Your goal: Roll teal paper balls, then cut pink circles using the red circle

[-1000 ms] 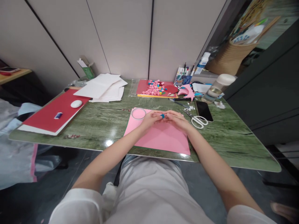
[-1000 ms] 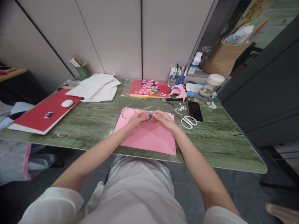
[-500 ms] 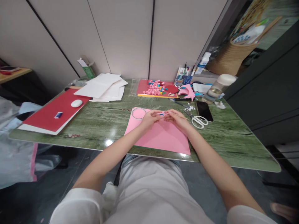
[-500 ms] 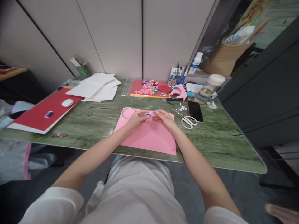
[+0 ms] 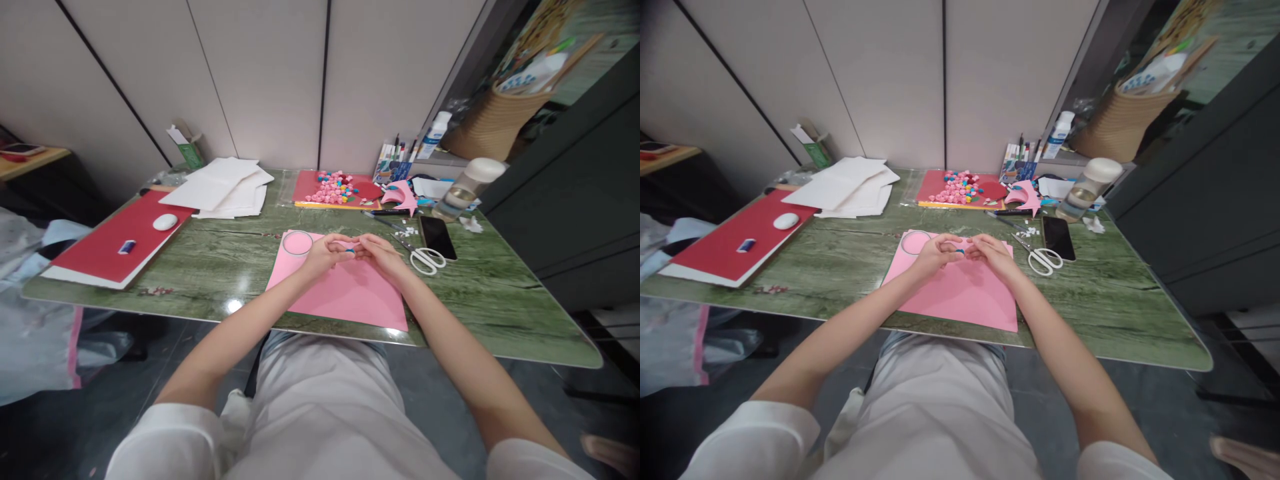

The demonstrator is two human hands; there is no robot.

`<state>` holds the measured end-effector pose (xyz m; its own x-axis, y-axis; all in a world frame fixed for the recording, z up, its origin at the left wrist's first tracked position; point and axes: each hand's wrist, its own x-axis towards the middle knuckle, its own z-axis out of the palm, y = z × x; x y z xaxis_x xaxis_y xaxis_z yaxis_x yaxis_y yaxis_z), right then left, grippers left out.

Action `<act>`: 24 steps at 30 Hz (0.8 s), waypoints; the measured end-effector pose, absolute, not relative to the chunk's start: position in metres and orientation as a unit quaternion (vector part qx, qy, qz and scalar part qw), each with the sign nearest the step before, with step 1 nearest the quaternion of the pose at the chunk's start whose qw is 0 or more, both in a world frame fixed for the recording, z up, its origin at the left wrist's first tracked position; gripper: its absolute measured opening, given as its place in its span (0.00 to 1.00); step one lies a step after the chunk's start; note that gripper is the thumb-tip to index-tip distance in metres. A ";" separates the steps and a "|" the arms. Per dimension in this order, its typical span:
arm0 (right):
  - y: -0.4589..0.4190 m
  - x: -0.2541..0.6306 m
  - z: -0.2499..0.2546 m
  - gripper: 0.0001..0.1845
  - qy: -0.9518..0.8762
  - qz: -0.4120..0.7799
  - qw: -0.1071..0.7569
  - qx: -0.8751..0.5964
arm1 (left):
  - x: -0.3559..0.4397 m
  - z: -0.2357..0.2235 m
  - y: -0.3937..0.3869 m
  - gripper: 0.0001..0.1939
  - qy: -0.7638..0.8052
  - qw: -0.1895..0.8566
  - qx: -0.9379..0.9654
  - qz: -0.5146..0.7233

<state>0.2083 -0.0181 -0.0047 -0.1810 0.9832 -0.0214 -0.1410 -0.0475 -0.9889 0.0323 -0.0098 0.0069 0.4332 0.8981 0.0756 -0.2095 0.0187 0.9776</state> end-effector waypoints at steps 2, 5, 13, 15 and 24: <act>-0.018 0.209 -0.005 0.14 -0.499 0.587 0.476 -0.424 | 0.033 0.004 -0.007 0.20 0.310 0.646 0.531 0.452; -0.018 0.209 -0.005 0.15 -0.501 0.589 0.470 -0.426 | 0.035 0.001 -0.003 0.18 0.321 0.665 0.489 0.465; -0.018 0.210 -0.006 0.14 -0.505 0.590 0.467 -0.422 | 0.036 -0.002 -0.005 0.16 0.301 0.707 0.430 0.474; -0.018 0.210 -0.006 0.15 -0.506 0.586 0.466 -0.428 | 0.035 -0.004 -0.003 0.16 0.310 0.694 0.445 0.472; -0.015 0.212 -0.010 0.15 -0.502 0.591 0.464 -0.428 | 0.032 -0.004 0.001 0.18 0.329 0.644 0.521 0.454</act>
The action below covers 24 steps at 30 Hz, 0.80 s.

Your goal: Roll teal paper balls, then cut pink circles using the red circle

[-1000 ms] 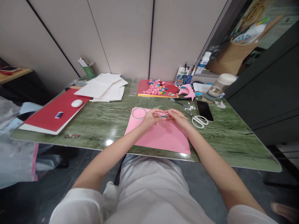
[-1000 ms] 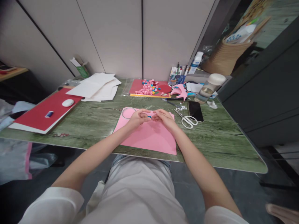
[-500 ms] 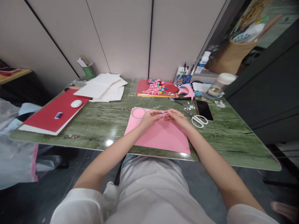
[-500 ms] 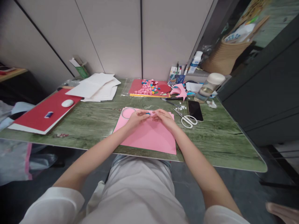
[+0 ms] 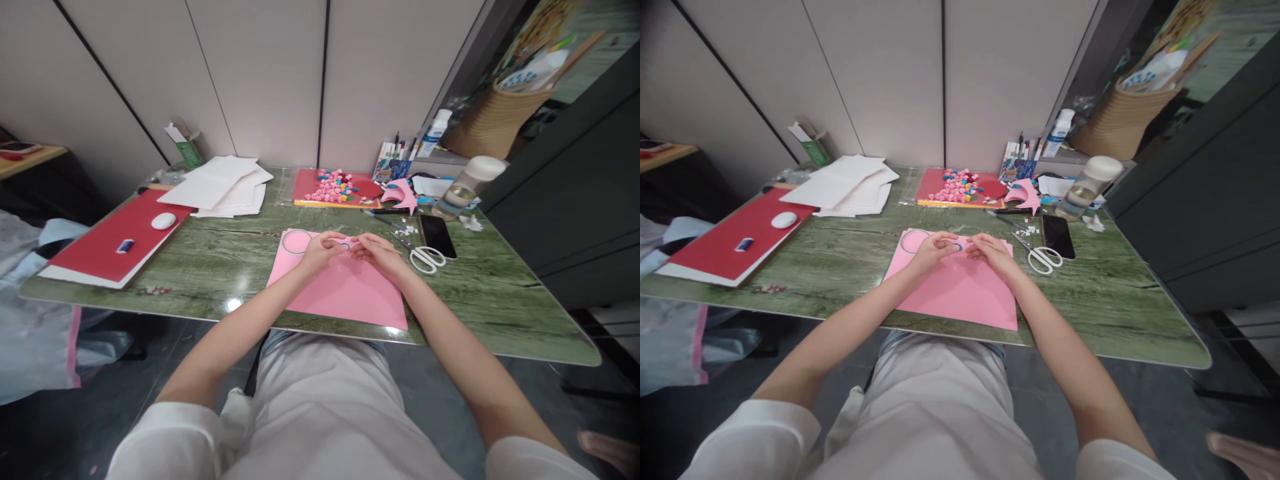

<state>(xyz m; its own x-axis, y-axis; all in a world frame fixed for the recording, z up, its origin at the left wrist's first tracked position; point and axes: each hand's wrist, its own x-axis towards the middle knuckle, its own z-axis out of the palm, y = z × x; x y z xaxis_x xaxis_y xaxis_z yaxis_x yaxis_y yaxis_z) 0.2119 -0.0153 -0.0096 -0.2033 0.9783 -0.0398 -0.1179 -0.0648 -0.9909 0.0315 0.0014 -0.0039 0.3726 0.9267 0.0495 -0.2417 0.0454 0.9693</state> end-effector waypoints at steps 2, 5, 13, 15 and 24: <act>-0.015 0.212 -0.011 0.15 -0.503 0.590 0.463 -0.430 | 0.031 -0.001 0.000 0.19 0.323 0.654 0.516 0.449; -0.014 0.211 -0.011 0.16 -0.503 0.587 0.459 -0.438 | 0.031 0.000 -0.002 0.18 0.325 0.655 0.514 0.448; -0.015 0.211 -0.011 0.16 -0.503 0.592 0.460 -0.430 | 0.030 -0.002 -0.003 0.17 0.326 0.637 0.558 0.420; -0.015 0.211 -0.011 0.16 -0.503 0.593 0.461 -0.427 | 0.031 -0.003 -0.005 0.18 0.324 0.643 0.574 0.390; -0.016 0.210 -0.006 0.15 -0.498 0.603 0.449 -0.433 | 0.036 -0.002 0.001 0.16 0.340 0.622 0.612 0.351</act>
<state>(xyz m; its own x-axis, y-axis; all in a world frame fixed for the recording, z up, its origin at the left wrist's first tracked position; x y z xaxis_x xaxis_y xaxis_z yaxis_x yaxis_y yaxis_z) 0.2105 -0.0162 -0.0065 -0.2229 0.9719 -0.0753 -0.1109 -0.1021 -0.9886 0.0358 0.0014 -0.0020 0.5232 0.8522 0.0067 -0.0205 0.0048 0.9998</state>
